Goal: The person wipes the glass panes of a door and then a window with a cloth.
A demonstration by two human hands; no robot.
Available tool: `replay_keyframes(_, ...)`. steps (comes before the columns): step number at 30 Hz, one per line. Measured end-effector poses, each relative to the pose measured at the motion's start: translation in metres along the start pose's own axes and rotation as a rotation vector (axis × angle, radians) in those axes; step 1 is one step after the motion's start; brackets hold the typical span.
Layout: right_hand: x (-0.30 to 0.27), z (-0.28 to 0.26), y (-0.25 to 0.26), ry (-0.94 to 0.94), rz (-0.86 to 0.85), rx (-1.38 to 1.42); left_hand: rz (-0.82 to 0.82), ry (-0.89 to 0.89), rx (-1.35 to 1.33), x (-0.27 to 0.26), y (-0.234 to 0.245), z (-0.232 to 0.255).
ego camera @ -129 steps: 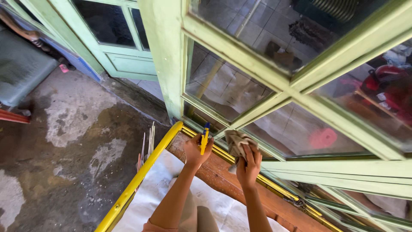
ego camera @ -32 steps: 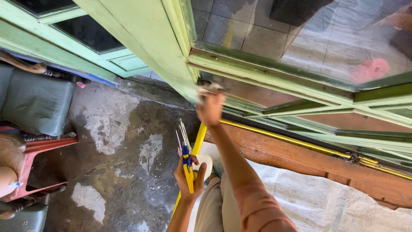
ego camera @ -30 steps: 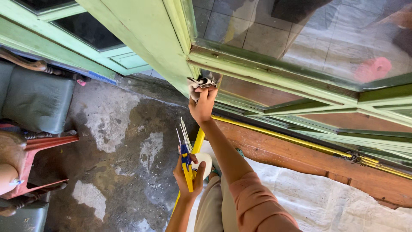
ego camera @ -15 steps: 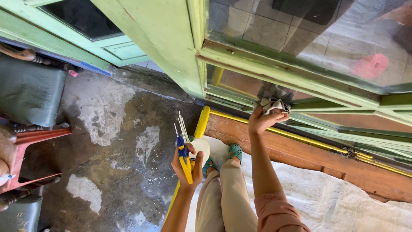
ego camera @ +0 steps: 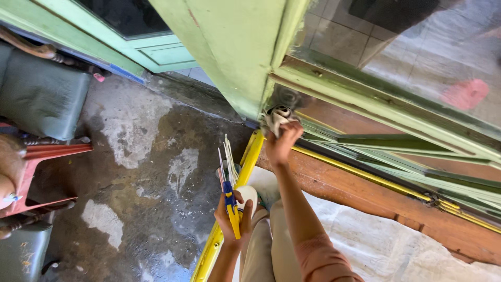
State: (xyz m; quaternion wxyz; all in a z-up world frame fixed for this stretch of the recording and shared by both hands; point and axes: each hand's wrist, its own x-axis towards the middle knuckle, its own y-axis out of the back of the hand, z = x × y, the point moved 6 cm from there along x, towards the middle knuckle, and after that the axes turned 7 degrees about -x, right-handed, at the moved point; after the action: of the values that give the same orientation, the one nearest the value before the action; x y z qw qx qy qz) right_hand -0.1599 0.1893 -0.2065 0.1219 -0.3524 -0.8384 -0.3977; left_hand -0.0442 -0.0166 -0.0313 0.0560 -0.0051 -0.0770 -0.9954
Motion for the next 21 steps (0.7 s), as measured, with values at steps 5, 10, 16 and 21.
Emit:
replay_keyframes(5, -0.024, 0.095, 0.091, -0.299, 0.288, 0.038, 0.000, -0.036, -0.015, 0.013, -0.003, 0.003)
replay_keyframes(10, -0.006, 0.137, 0.081, -0.567, 0.395, -0.103, -0.036, -0.034, -0.017, 0.017, -0.010, -0.004)
replay_keyframes(16, -0.001, 0.009, -0.038, -0.399, 0.061, 0.006, -0.041, -0.003, -0.004, 0.006, -0.013, -0.013)
replay_keyframes(21, 0.009, -0.019, -0.063, -0.524, -0.430, 0.108, -0.017, 0.013, -0.011, 0.001, -0.002, -0.015)
